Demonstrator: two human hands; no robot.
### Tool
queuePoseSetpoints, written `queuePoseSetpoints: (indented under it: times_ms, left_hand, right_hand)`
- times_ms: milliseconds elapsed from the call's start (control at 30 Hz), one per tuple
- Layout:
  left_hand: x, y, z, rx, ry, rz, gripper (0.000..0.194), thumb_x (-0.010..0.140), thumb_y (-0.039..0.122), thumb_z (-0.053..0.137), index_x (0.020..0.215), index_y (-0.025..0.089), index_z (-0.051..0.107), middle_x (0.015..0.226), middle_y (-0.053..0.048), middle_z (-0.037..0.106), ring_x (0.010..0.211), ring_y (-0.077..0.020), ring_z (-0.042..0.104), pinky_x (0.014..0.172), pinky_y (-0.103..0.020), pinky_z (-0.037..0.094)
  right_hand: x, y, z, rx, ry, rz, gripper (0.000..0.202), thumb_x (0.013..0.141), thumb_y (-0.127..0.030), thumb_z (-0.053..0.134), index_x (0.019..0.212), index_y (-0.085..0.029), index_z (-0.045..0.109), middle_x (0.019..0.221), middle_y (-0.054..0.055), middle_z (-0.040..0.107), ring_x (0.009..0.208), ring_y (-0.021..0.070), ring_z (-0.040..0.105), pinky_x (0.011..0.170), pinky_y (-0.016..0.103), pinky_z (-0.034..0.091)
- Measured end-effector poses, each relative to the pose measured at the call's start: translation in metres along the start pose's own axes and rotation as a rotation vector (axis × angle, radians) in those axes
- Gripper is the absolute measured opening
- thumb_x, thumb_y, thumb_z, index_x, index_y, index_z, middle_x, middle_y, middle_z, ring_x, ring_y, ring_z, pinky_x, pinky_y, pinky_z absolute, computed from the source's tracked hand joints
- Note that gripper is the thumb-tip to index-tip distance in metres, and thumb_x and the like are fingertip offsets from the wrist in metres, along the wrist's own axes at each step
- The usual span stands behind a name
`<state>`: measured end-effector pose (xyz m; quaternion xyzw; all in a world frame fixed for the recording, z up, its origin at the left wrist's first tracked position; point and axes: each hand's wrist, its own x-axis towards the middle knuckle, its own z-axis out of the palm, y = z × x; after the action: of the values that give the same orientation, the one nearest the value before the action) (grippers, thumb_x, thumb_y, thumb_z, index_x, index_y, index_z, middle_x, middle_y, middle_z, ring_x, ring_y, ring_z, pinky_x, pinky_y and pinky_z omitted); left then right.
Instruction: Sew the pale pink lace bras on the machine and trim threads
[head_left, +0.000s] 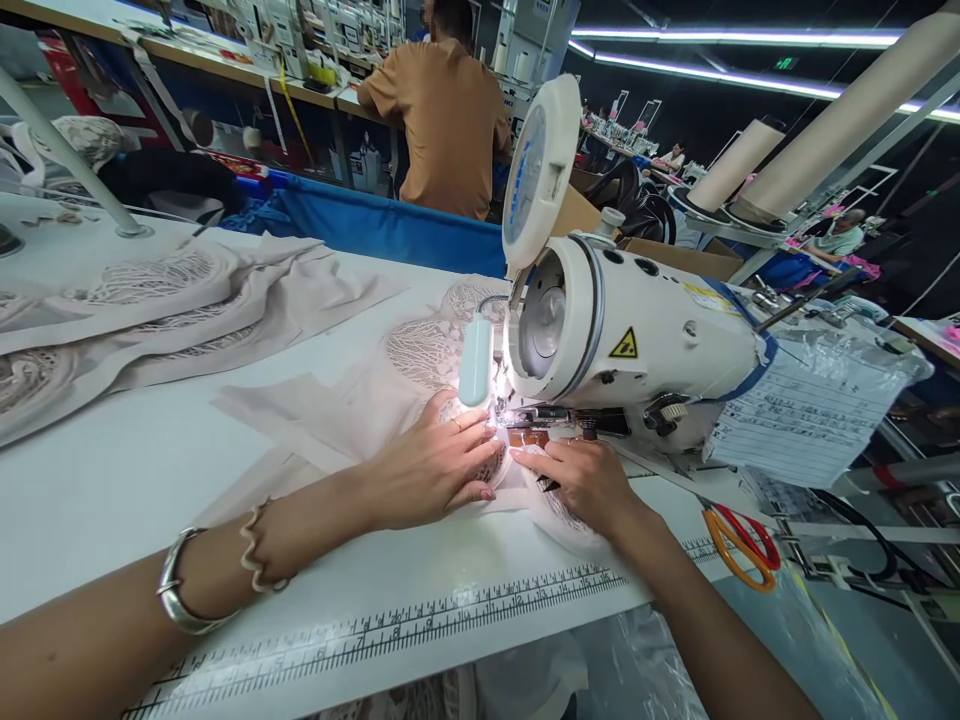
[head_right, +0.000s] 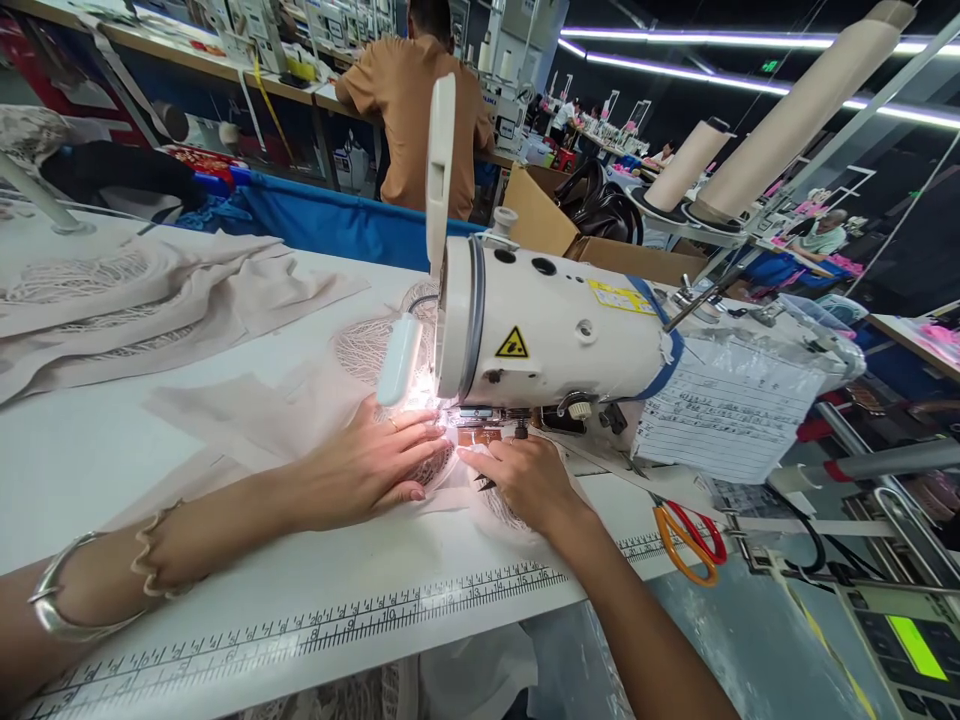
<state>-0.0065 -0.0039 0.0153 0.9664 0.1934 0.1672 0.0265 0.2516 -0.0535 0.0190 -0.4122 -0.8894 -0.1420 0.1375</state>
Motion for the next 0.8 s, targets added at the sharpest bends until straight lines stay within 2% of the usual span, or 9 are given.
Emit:
queuePoseSetpoints:
  times_ms: [200, 367, 467, 567, 633, 700, 767, 800]
  left_hand:
    - [0.001, -0.005, 0.002, -0.003, 0.033, -0.031, 0.045, 0.107, 0.047, 0.033, 0.116, 0.017, 0.065, 0.124, -0.014, 0.068, 0.120, -0.0333, 0.058, 0.110, -0.061, 0.021]
    - [0.003, -0.011, 0.004, -0.018, -0.011, -0.086, 0.048, 0.107, 0.048, 0.031, 0.120, 0.017, 0.064, 0.132, -0.015, 0.065, 0.117, -0.0339, 0.060, 0.113, -0.067, 0.016]
    - [0.002, -0.012, 0.008, -0.019, -0.027, -0.114, 0.048, 0.107, 0.047, 0.030, 0.124, 0.017, 0.063, 0.136, -0.015, 0.063, 0.117, -0.0342, 0.059, 0.113, -0.068, 0.015]
    - [0.001, -0.008, 0.012, -0.020, -0.026, -0.148, 0.043, 0.107, 0.041, 0.031, 0.126, 0.019, 0.062, 0.138, -0.013, 0.062, 0.122, -0.0341, 0.055, 0.114, -0.068, 0.016]
    - [0.003, -0.006, 0.011, -0.039, -0.032, -0.191, 0.037, 0.105, 0.036, 0.034, 0.124, 0.022, 0.064, 0.137, -0.011, 0.061, 0.121, -0.0339, 0.055, 0.111, -0.067, 0.023]
    - [0.010, -0.013, 0.006, -0.071, 0.005, -0.345, 0.034, 0.102, 0.035, 0.039, 0.118, 0.023, 0.066, 0.132, -0.012, 0.061, 0.115, -0.0337, 0.056, 0.105, -0.061, 0.036]
    - [0.020, -0.033, -0.002, -0.082, 0.123, -0.620, 0.034, 0.100, 0.033, 0.039, 0.115, 0.019, 0.066, 0.125, -0.016, 0.060, 0.114, -0.0343, 0.056, 0.099, -0.053, 0.043]
    - [0.026, -0.048, -0.006, -0.071, 0.199, -0.759, 0.035, 0.099, 0.031, 0.038, 0.116, 0.016, 0.065, 0.125, -0.019, 0.058, 0.117, -0.0353, 0.054, 0.099, -0.052, 0.044]
  right_hand:
    - [0.007, 0.002, 0.000, -0.026, -0.218, 0.126, 0.063, 0.080, 0.004, 0.045, 0.121, -0.035, 0.073, 0.069, -0.002, 0.066, 0.063, 0.0147, 0.054, 0.057, 0.029, 0.027]
    - [0.019, 0.003, -0.004, 0.037, -0.385, 0.232, 0.067, 0.080, 0.004, 0.044, 0.128, -0.036, 0.069, 0.088, 0.000, 0.074, 0.084, 0.0188, 0.062, 0.068, 0.028, 0.037]
    - [0.024, 0.002, -0.002, 0.060, -0.420, 0.289, 0.067, 0.081, 0.004, 0.041, 0.128, -0.037, 0.069, 0.096, 0.001, 0.074, 0.093, 0.0199, 0.062, 0.078, 0.030, 0.043]
    - [0.023, 0.003, 0.002, 0.081, -0.426, 0.282, 0.064, 0.084, 0.002, 0.042, 0.129, -0.035, 0.068, 0.099, 0.001, 0.074, 0.093, 0.0190, 0.063, 0.080, 0.029, 0.045]
    - [0.019, 0.006, 0.002, 0.072, -0.391, 0.265, 0.057, 0.088, -0.004, 0.046, 0.131, -0.035, 0.067, 0.102, 0.001, 0.074, 0.093, 0.0189, 0.064, 0.078, 0.028, 0.046]
    - [0.012, 0.011, 0.000, -0.004, -0.308, 0.324, 0.039, 0.092, -0.020, 0.054, 0.125, -0.032, 0.070, 0.101, 0.004, 0.074, 0.091, 0.0214, 0.065, 0.074, 0.029, 0.047]
    - [0.003, 0.015, -0.004, -0.117, -0.182, 0.443, 0.028, 0.093, -0.036, 0.058, 0.112, -0.024, 0.075, 0.096, 0.009, 0.072, 0.087, 0.0250, 0.065, 0.069, 0.030, 0.047]
    - [-0.002, 0.016, -0.006, -0.166, -0.109, 0.495, 0.028, 0.093, -0.038, 0.058, 0.105, -0.021, 0.076, 0.094, 0.011, 0.071, 0.084, 0.0257, 0.065, 0.065, 0.030, 0.047]
